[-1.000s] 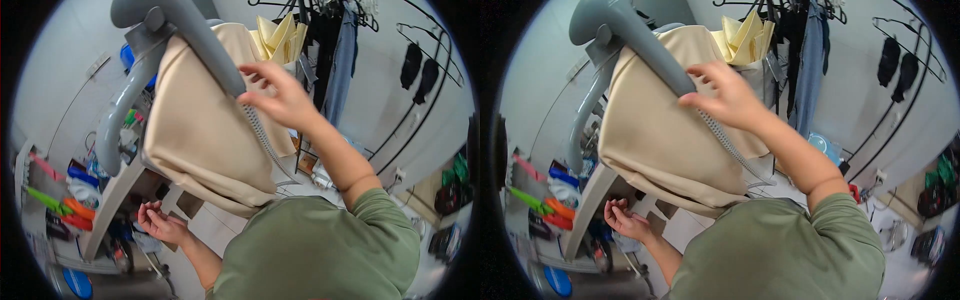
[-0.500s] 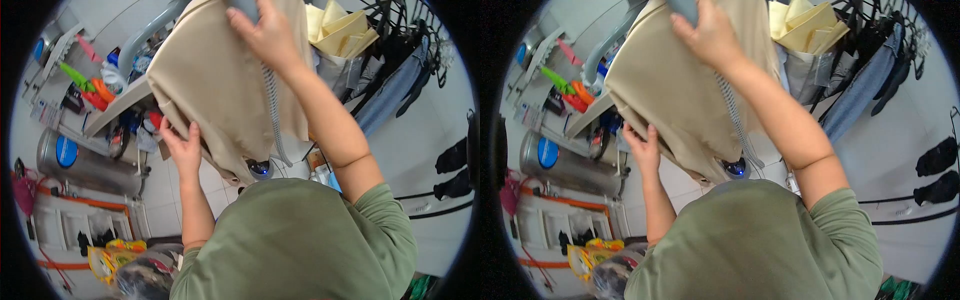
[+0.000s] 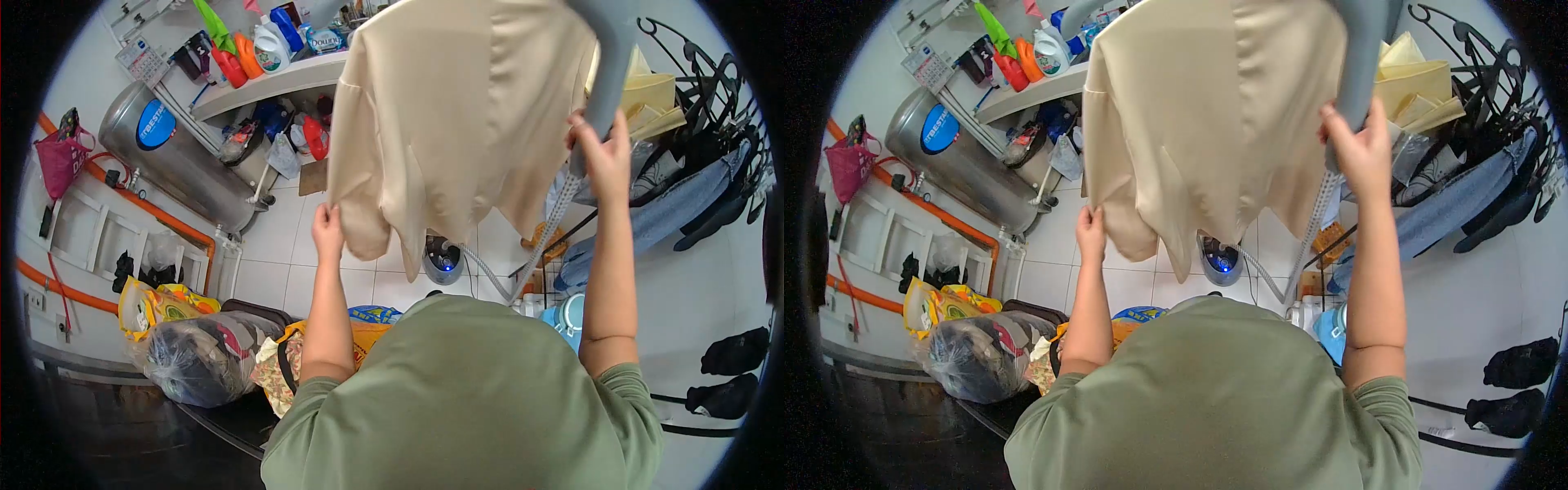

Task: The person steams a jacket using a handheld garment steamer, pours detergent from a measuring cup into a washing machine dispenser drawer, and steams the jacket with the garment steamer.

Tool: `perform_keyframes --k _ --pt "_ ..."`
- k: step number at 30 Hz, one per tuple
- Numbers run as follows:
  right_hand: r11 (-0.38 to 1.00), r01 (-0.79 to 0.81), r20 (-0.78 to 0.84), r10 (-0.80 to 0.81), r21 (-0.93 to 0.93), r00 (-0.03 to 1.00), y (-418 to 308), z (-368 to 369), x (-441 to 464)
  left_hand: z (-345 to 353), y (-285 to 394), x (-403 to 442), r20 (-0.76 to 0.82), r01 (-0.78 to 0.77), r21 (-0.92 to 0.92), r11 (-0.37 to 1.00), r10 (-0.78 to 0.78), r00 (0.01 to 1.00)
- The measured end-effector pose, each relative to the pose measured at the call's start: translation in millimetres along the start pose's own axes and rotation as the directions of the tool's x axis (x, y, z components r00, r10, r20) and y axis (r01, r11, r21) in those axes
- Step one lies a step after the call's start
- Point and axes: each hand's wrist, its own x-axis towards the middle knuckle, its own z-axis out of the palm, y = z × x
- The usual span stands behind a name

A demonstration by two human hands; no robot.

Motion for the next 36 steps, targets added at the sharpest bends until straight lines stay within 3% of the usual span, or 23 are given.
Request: perform_keyframes --k 3,4,6,7,9,11,13,16,19,22,23,26,29,31,32,33,36 --pt "0.941 0.09 0.013 -0.09 -0.325 0.996 45 -4 -25 -32 -4 3 -0.081 0.047 0.134 0.99 -0.036 0.996" --pt "0.916 0.139 0.028 -0.138 -0.376 0.99 51 1 -30 -29 5 -4 -0.256 -0.06 0.296 0.953 0.14 0.956" --pt "0.857 0.135 0.06 -0.121 -0.498 0.991 52 12 -35 -16 16 -14 -0.463 -0.154 0.634 0.758 0.532 0.709" --pt "0.847 0.122 0.075 -0.097 -0.517 0.992 59 13 -34 -16 7 -27 -0.404 -0.215 0.608 0.764 0.531 0.745" --pt "0.828 0.113 0.111 -0.062 -0.549 0.992 74 16 -28 4 -5 -66 -0.087 -0.427 0.537 0.727 0.552 0.829" --pt "0.826 0.162 0.153 -0.093 -0.54 0.984 75 27 -23 43 6 -96 0.123 -0.358 0.322 0.876 0.337 0.934" --pt "0.823 0.219 0.158 -0.159 -0.524 0.975 80 39 -23 82 15 -108 0.097 -0.312 0.344 0.886 0.297 0.95" --pt "0.836 0.251 0.18 -0.185 -0.489 0.966 90 50 -27 108 -31 -105 0.001 -0.041 0.501 0.864 0.047 0.999" --pt "0.837 0.279 0.206 -0.204 -0.471 0.957 100 53 -30 106 -67 -97 0.03 0.257 0.179 0.95 -0.267 0.963" --pt "0.83 0.316 0.266 -0.21 -0.46 0.941 107 51 -31 101 -62 -118 -0.01 0.321 -0.052 0.946 -0.322 0.947" --pt "0.842 0.305 0.289 -0.187 -0.446 0.939 111 50 -32 97 -60 -128 -0.037 0.361 -0.044 0.932 -0.362 0.931" --pt "0.848 0.314 0.368 -0.154 -0.428 0.917 116 52 -47 83 -67 -173 0.089 0.226 0.254 0.94 -0.255 0.963" --pt "0.842 0.315 0.446 -0.101 -0.438 0.889 126 49 -66 68 -107 -223 0.215 0.208 0.648 0.733 -0.438 0.873" --pt "0.847 0.311 0.487 -0.072 -0.431 0.871 132 50 -79 67 -86 -258 0.04 0.518 0.201 0.832 -0.535 0.844" --pt "0.854 0.309 0.503 -0.066 -0.419 0.862 133 51 -86 65 -74 -273 -0.026 0.593 -0.065 0.803 -0.595 0.803" --pt "0.861 0.306 0.519 -0.059 -0.407 0.853 135 53 -92 58 -98 -291 -0.028 0.591 -0.273 0.759 -0.62 0.784" --pt "0.87 0.309 0.56 -0.047 -0.384 0.827 142 57 -108 39 -80 -331 -0.027 0.532 -0.643 0.551 -0.71 0.703"
